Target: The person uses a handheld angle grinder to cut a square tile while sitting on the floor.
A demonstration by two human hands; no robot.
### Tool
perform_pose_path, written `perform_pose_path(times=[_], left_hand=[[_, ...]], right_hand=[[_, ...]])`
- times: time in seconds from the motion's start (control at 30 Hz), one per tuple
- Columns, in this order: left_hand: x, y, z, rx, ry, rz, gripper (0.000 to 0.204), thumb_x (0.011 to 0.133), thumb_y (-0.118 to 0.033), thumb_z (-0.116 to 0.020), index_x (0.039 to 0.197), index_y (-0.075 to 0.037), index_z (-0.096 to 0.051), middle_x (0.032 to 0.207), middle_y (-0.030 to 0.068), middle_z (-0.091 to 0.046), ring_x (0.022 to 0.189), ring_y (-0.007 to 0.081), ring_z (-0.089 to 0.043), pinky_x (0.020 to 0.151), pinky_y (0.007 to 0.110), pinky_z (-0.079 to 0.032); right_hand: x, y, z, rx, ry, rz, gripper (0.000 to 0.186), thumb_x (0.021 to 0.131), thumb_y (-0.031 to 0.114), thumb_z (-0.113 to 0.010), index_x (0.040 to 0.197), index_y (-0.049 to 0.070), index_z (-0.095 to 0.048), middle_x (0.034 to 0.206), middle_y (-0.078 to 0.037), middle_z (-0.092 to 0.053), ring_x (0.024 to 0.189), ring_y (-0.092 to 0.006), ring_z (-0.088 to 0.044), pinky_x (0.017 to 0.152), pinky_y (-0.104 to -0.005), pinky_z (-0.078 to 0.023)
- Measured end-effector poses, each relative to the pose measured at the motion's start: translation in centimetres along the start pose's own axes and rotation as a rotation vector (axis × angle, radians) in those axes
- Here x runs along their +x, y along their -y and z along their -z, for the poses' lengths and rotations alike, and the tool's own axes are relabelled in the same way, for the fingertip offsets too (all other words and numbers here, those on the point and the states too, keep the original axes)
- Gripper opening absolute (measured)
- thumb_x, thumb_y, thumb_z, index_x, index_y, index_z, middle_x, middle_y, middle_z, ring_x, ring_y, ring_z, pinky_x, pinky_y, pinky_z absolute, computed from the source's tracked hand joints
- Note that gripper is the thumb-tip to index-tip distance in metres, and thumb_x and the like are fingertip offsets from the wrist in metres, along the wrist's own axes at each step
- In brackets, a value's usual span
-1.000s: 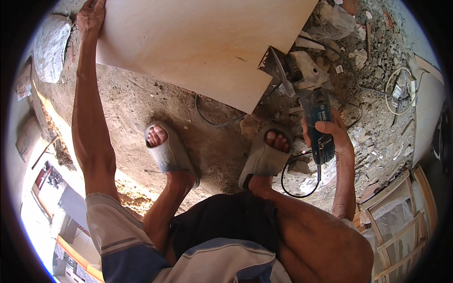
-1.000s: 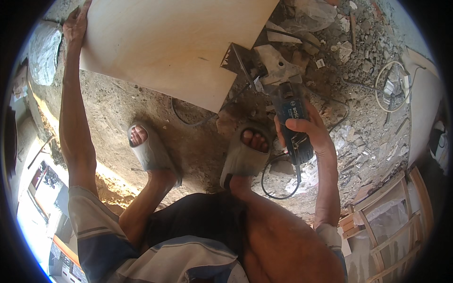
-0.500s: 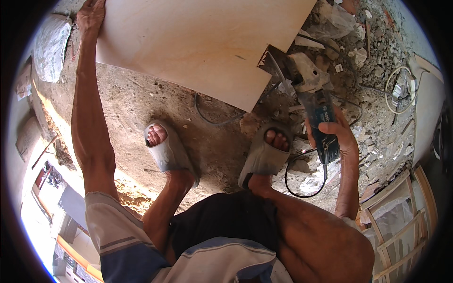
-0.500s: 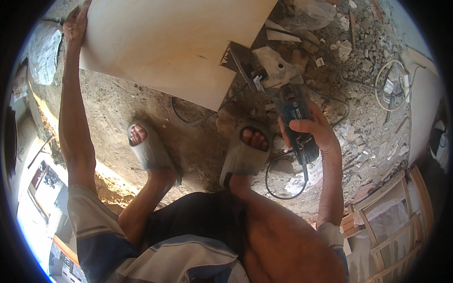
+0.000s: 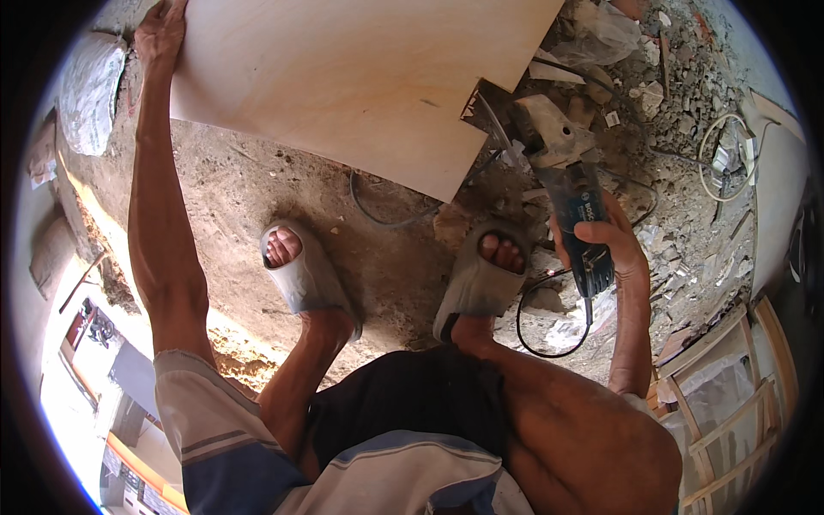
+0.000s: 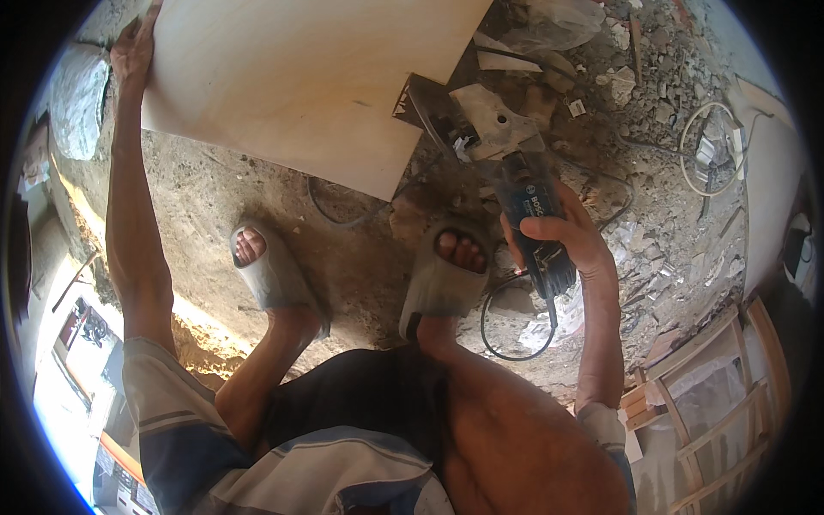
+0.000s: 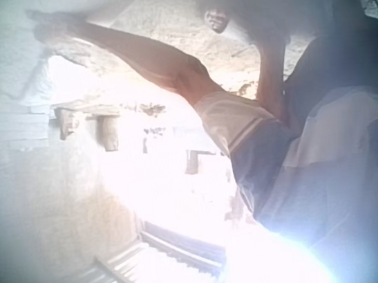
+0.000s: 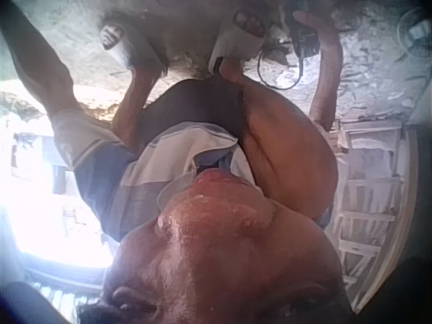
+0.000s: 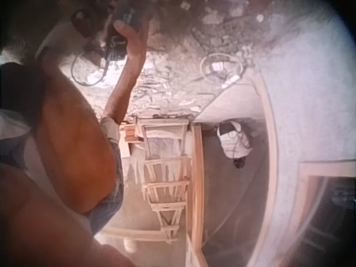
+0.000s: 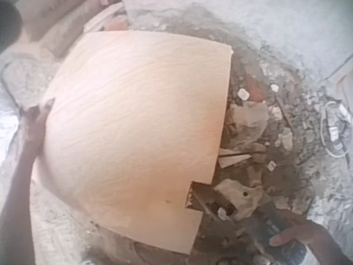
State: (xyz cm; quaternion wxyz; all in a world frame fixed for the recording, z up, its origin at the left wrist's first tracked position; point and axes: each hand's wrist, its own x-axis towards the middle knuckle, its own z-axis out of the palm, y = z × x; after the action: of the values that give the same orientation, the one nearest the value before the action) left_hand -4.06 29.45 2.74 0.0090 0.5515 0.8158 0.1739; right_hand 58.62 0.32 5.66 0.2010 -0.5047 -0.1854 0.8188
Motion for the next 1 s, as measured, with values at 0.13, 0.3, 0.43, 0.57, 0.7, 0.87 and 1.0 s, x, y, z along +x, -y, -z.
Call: perform_pose_path(times=[0.13,0.3,0.43,0.57,0.7,0.87,1.0], left_hand=[[2.9,4.2,-1.1,0.03,0.003,0.01,0.123,0.074,-0.095,-0.074,0.155,-0.003,-0.065,0.15,0.0254,-0.069,0.143,0.0387,-0.064,0.124,0.045,-0.045],[-0.4,-0.4,-0.5,0.106,0.022,-0.299,0.092,0.113,-0.07,-0.047,0.101,0.017,-0.07,0.084,0.031,-0.072,0.075,0.043,-0.072,0.067,0.055,-0.063],[-1.7,-1.7,0.6,0.086,0.021,-0.258,0.091,0.112,-0.072,-0.05,0.107,0.017,-0.072,0.091,0.0325,-0.073,0.08,0.0443,-0.073,0.071,0.056,-0.063],[-1.8,-1.6,0.6,0.1,-0.013,-0.262,0.092,0.11,-0.073,-0.051,0.108,0.016,-0.073,0.092,0.0333,-0.074,0.081,0.0461,-0.073,0.073,0.059,-0.062],[1.6,2.8,-0.4,-0.103,0.04,0.025,0.127,0.073,-0.092,-0.079,0.153,0.004,-0.064,0.145,0.0244,-0.073,0.136,0.0348,-0.069,0.121,0.041,-0.049],[1.6,2.6,-0.7,-0.148,0.098,0.022,0.129,0.072,-0.092,-0.082,0.152,0.008,-0.063,0.139,0.0245,-0.075,0.13,0.0319,-0.072,0.117,0.04,-0.052],[1.7,2.6,-0.6,-0.141,0.086,0.025,0.13,0.071,-0.092,-0.082,0.152,0.007,-0.063,0.14,0.0251,-0.075,0.13,0.0322,-0.072,0.117,0.041,-0.052]], right_hand=[[0.4,-0.6,0.6,-0.028,0.003,-0.002,0.058,0.083,0.032,-0.089,0.123,-0.004,-0.066,0.091,-0.016,-0.075,0.064,-0.0242,-0.076,0.056,-0.0378,-0.063],[0.1,-0.7,0.4,-0.011,0.004,-0.005,0.058,0.084,0.034,-0.087,0.122,-0.004,-0.066,0.09,-0.015,-0.074,0.064,-0.0233,-0.076,0.057,-0.0378,-0.063],[0.2,-0.8,0.3,-0.006,-0.007,-0.003,0.058,0.085,0.035,-0.086,0.122,-0.004,-0.065,0.09,-0.015,-0.074,0.064,-0.0232,-0.076,0.057,-0.038,-0.064],[0.4,-0.9,0.2,-0.004,-0.002,0.011,0.058,0.085,0.036,-0.086,0.122,-0.003,-0.065,0.091,-0.015,-0.074,0.064,-0.023,-0.076,0.057,-0.0381,-0.064],[0.7,-0.7,0.4,-0.011,0.034,0.01,0.057,0.085,0.035,-0.086,0.122,-0.003,-0.065,0.092,-0.015,-0.074,0.064,-0.023,-0.076,0.056,-0.0382,-0.064],[0.5,-0.7,0.5,0.0,0.023,0.006,0.056,0.085,0.033,-0.087,0.122,-0.003,-0.065,0.091,-0.015,-0.074,0.064,-0.0231,-0.076,0.057,-0.0379,-0.064],[0.4,-0.7,0.6,0.065,0.049,-0.016,0.06,0.087,0.02,-0.085,0.137,0.0,-0.059,0.093,-0.015,-0.075,0.066,-0.0234,-0.074,0.06,-0.0377,-0.061]])
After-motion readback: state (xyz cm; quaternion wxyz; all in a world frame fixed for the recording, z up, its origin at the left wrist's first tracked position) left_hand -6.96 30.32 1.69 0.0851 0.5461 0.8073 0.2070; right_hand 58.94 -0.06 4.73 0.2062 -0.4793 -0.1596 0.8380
